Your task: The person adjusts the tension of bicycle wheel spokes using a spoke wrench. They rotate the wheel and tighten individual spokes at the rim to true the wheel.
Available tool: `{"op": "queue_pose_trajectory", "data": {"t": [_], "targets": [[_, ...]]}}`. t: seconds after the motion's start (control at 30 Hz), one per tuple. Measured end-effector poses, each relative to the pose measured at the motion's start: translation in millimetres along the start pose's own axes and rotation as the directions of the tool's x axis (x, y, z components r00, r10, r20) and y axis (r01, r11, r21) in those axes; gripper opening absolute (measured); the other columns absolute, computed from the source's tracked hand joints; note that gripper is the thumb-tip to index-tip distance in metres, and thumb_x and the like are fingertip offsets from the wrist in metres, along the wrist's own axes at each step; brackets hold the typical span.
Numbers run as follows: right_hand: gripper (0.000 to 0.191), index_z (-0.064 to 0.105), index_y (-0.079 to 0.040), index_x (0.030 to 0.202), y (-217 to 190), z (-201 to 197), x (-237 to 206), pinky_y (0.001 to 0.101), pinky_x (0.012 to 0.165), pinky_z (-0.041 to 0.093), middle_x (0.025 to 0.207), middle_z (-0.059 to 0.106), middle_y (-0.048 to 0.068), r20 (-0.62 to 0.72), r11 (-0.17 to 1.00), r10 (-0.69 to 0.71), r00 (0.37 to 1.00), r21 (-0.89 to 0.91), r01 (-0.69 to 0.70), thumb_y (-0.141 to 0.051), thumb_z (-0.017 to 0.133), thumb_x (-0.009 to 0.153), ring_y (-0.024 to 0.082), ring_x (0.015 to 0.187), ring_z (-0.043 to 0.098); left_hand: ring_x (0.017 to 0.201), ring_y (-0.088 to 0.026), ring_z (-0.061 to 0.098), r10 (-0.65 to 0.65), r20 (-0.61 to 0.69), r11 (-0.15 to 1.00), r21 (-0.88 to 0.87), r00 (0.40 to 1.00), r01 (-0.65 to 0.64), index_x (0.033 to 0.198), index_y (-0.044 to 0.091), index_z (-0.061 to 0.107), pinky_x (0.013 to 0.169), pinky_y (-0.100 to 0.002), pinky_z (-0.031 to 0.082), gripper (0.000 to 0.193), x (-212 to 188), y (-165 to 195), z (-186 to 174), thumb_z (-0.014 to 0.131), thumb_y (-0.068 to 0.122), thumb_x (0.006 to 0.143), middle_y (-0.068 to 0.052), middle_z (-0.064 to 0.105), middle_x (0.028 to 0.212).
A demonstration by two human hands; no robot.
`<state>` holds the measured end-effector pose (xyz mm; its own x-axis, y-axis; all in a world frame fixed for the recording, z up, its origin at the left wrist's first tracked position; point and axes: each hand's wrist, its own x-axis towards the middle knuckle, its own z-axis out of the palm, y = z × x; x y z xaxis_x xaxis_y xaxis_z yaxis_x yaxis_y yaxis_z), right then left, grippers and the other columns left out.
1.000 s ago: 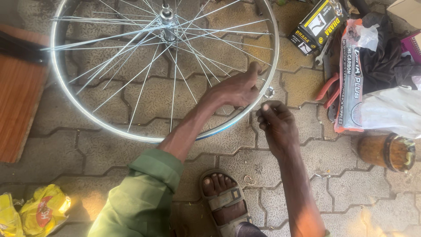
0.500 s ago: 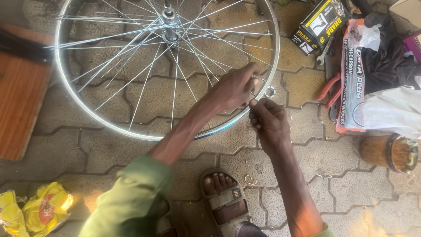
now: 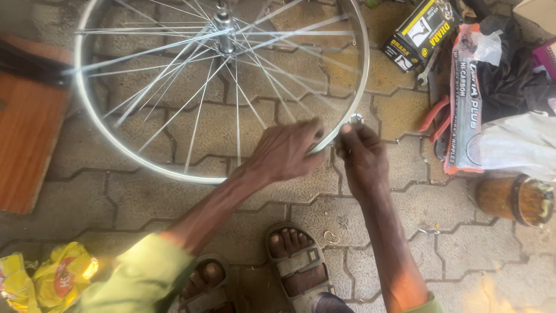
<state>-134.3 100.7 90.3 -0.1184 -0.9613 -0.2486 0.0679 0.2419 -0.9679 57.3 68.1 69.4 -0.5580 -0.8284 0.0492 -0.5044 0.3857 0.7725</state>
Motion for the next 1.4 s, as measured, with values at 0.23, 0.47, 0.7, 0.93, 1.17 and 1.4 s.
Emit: {"op": "queue_pose_trajectory", "data": {"t": [0.23,0.47,0.7,0.93,1.17,1.4], "targets": [[0.02,0.072,0.0,0.119,0,-13,4,0.0281,0.083,0.064,0.108,0.074,0.013,-0.126,0.997,-0.059,0.99,0.038,0.064,-0.004,0.067,0.1,0.017,0.094,0.071,0.072,-0.017,0.067,-0.184,0.128,0.922,-0.321,0.975,0.216,0.11,0.008,0.063,0.067,-0.034,0.057,0.015,70,-4,14,0.052,0.014,0.102,-0.008,0.069,0.098],[0.013,0.072,-0.007,0.102,13,-5,13,0.0242,0.068,0.057,0.093,0.074,0.005,-0.134,0.983,-0.167,0.977,-0.104,0.154,0.001,0.074,0.092,0.012,0.079,0.067,0.106,-0.03,0.069,-0.105,0.137,0.89,-0.429,0.985,0.154,0.112,0.002,0.054,0.086,-0.036,0.066,0.02,82,-19,9,0.057,-0.007,0.094,-0.019,0.064,0.118],[0.015,0.068,-0.01,0.094,9,-14,17,0.0205,0.066,0.054,0.086,0.069,0.0,-0.005,0.885,-0.309,0.951,-0.367,0.286,0.001,0.078,0.09,0.006,0.072,0.059,0.106,-0.029,0.071,-0.111,0.055,0.835,-0.536,0.992,0.122,0.103,0.005,0.05,0.089,-0.036,0.064,0.019,81,-19,8,0.062,-0.006,0.095,-0.015,0.064,0.107],[0.013,0.068,-0.01,0.097,-3,-15,20,0.018,0.06,0.051,0.084,0.068,-0.001,-0.008,0.927,-0.21,0.978,-0.321,0.196,-0.001,0.076,0.092,0.004,0.069,0.058,0.108,-0.029,0.071,-0.053,0.012,0.866,-0.497,0.999,0.052,0.101,0.006,0.051,0.097,-0.038,0.064,0.02,83,-22,5,0.068,-0.002,0.094,-0.013,0.066,0.104],[0.019,0.065,-0.013,0.1,-9,-8,21,0.018,0.051,0.044,0.077,0.065,-0.001,-0.083,0.939,-0.126,0.989,-0.331,0.092,0.0,0.075,0.091,0.004,0.06,0.053,0.108,-0.029,0.072,-0.08,0.011,0.852,-0.518,0.997,0.074,0.102,0.008,0.05,0.093,-0.039,0.062,0.02,82,-25,10,0.066,-0.001,0.095,-0.013,0.066,0.105],[0.011,0.067,-0.007,0.098,-10,-8,26,0.0195,0.05,0.042,0.079,0.063,0.0,0.0,0.973,-0.075,0.997,-0.218,0.073,0.002,0.071,0.095,0.006,0.06,0.05,0.111,-0.031,0.065,0.052,0.11,0.892,-0.452,0.993,0.003,0.113,0.004,0.052,0.098,-0.044,0.059,0.03,93,-36,3,0.071,0.007,0.09,-0.016,0.062,0.111]]}}
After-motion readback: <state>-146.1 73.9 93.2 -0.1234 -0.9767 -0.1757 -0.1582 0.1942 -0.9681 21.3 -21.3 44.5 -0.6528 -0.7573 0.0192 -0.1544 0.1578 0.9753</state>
